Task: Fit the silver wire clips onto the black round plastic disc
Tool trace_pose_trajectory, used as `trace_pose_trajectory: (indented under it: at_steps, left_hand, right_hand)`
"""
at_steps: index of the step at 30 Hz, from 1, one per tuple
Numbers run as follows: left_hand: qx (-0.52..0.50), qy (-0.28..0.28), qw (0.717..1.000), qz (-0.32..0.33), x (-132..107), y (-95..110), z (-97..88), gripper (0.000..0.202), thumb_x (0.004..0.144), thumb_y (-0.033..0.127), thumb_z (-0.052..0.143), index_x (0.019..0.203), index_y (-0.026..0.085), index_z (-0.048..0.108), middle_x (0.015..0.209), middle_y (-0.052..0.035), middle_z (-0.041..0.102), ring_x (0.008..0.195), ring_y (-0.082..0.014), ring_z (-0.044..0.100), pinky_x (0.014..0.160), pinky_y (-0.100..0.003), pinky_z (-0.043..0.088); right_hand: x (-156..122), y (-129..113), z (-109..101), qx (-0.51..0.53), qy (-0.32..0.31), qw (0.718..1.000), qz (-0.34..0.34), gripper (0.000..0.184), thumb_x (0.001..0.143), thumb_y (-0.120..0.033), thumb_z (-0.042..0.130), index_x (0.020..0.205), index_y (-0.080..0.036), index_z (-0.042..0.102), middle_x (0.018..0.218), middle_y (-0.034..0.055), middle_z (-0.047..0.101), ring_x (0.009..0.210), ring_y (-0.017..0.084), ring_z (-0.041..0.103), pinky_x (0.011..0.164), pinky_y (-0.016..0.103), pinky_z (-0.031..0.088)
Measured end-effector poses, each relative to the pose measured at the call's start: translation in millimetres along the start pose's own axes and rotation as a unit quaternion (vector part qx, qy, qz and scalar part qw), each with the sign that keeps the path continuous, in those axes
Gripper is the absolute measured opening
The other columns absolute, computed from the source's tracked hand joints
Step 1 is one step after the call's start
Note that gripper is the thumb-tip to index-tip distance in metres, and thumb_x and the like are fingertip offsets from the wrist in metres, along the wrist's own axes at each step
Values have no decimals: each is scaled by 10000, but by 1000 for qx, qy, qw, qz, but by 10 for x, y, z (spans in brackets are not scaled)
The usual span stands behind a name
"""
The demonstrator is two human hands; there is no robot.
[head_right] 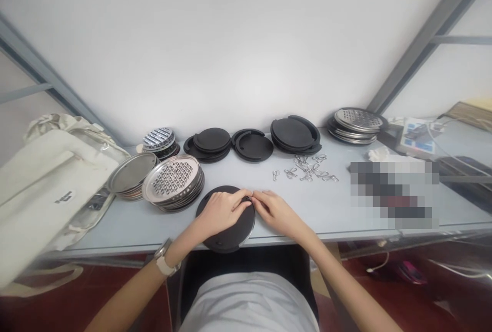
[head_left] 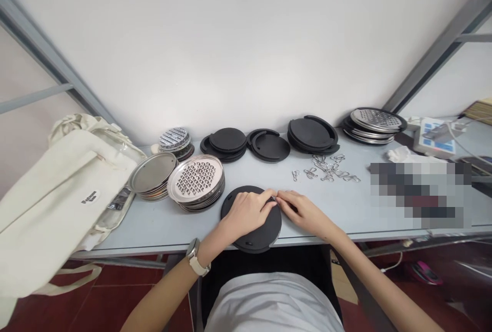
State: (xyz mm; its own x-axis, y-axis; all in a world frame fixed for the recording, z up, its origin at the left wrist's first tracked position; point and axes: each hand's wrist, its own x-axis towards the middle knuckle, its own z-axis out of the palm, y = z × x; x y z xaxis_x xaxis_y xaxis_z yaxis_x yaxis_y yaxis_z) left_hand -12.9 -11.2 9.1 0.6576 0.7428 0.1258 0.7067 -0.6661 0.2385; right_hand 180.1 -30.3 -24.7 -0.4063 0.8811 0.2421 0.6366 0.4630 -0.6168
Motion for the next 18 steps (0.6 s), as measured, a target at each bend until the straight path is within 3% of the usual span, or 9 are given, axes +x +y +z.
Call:
trace_pose_trajectory:
  at_steps: [18]
  left_hand:
    - [-1,-8,1000,-11,3,3,-23,267,987,397,383,1130,259,561,756,-14,692,738,-215,687,644,-266,443]
  right_hand:
    - [8,-26,-59,17,-26,1000,-2,262,992,-265,348,925,-190,590,813,45,632,737,183,575,705,294,447]
